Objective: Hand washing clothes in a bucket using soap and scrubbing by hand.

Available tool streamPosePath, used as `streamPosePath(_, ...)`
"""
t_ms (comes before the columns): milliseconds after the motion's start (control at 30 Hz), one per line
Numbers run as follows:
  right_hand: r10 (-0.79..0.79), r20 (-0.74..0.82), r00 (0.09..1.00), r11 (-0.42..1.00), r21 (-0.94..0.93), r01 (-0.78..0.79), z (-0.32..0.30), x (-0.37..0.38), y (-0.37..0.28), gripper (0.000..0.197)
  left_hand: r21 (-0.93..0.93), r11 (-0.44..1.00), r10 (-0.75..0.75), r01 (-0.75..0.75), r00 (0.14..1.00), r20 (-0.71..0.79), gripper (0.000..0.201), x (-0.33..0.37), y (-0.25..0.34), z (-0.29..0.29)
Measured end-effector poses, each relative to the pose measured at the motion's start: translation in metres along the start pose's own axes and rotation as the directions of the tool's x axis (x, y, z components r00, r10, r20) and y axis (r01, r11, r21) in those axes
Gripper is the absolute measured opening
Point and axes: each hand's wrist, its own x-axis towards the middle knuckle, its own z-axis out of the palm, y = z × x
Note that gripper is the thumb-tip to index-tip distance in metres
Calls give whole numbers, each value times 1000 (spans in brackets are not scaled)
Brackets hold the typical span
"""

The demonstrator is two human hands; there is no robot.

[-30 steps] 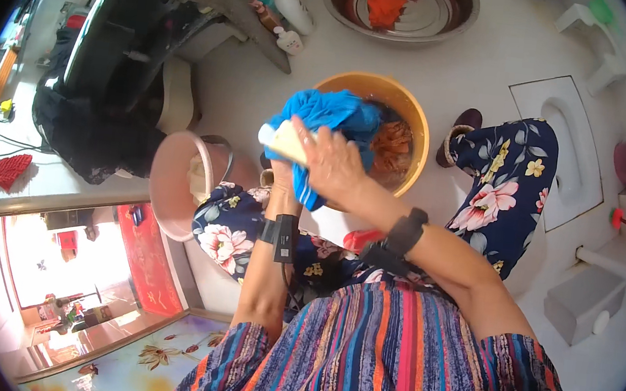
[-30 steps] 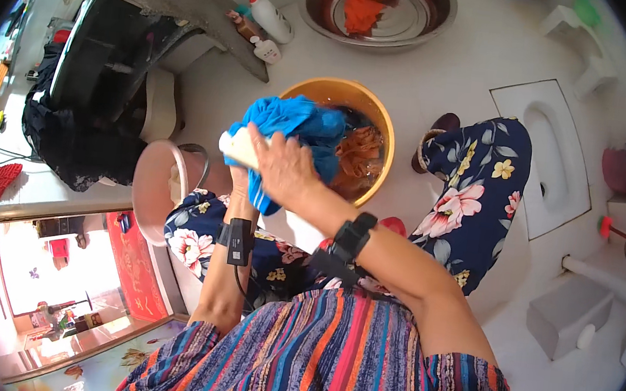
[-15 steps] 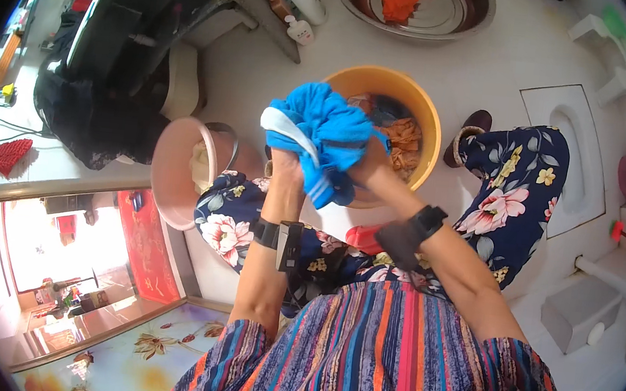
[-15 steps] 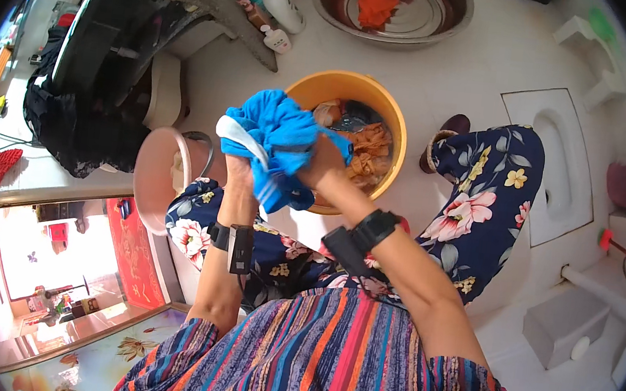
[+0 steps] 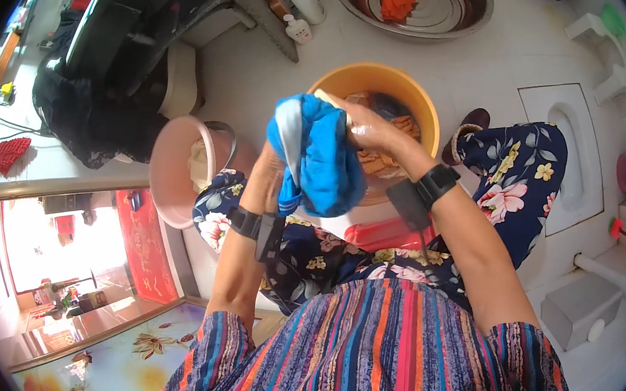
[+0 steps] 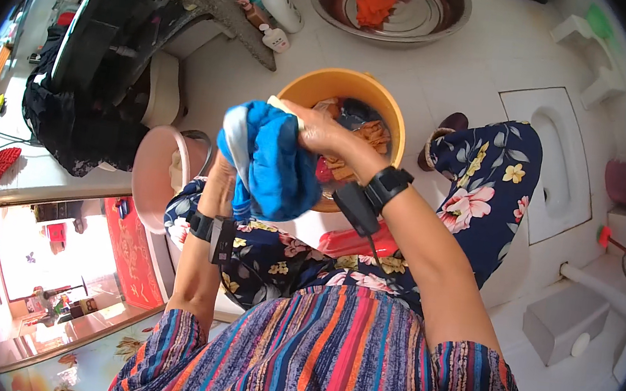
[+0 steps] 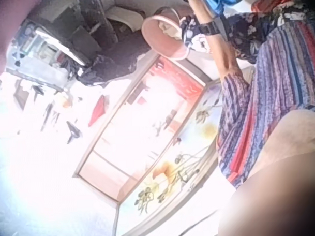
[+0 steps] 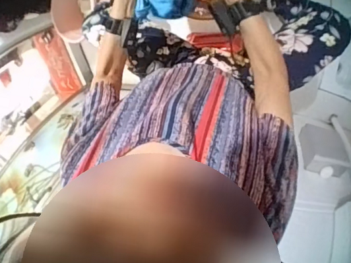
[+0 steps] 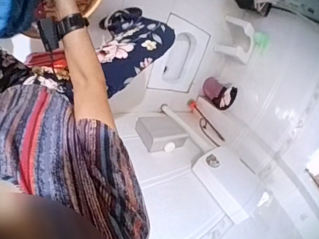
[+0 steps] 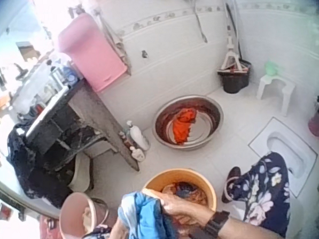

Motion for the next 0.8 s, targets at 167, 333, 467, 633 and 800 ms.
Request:
streamPosePath(167, 424, -79, 902, 905, 56, -421, 15, -40, 28, 61, -58, 996, 62, -65, 997, -48, 14, 16, 0, -29)
streamPosePath(333, 615, -156, 773, 715, 523, -463, -30, -47, -6, 50, -103, 991, 73, -89, 985, -154, 14, -3, 8, -38)
streamPosePath(467, 593, -200, 780, 620, 731, -284, -86, -58, -38, 40, -112, 988, 75, -103, 970, -230, 14, -13, 14, -45)
streamPosePath(633, 277, -552, 787, 788, 599, 143, -197, -120, -138, 32, -82, 993, 54, -85, 943, -328, 14, -30, 17, -58)
streamPosePath(800, 358, -787, 503, 934, 308, -182, -265, -235, -134, 40, -63, 996, 31, -58, 932, -362, 14, -28, 21, -54)
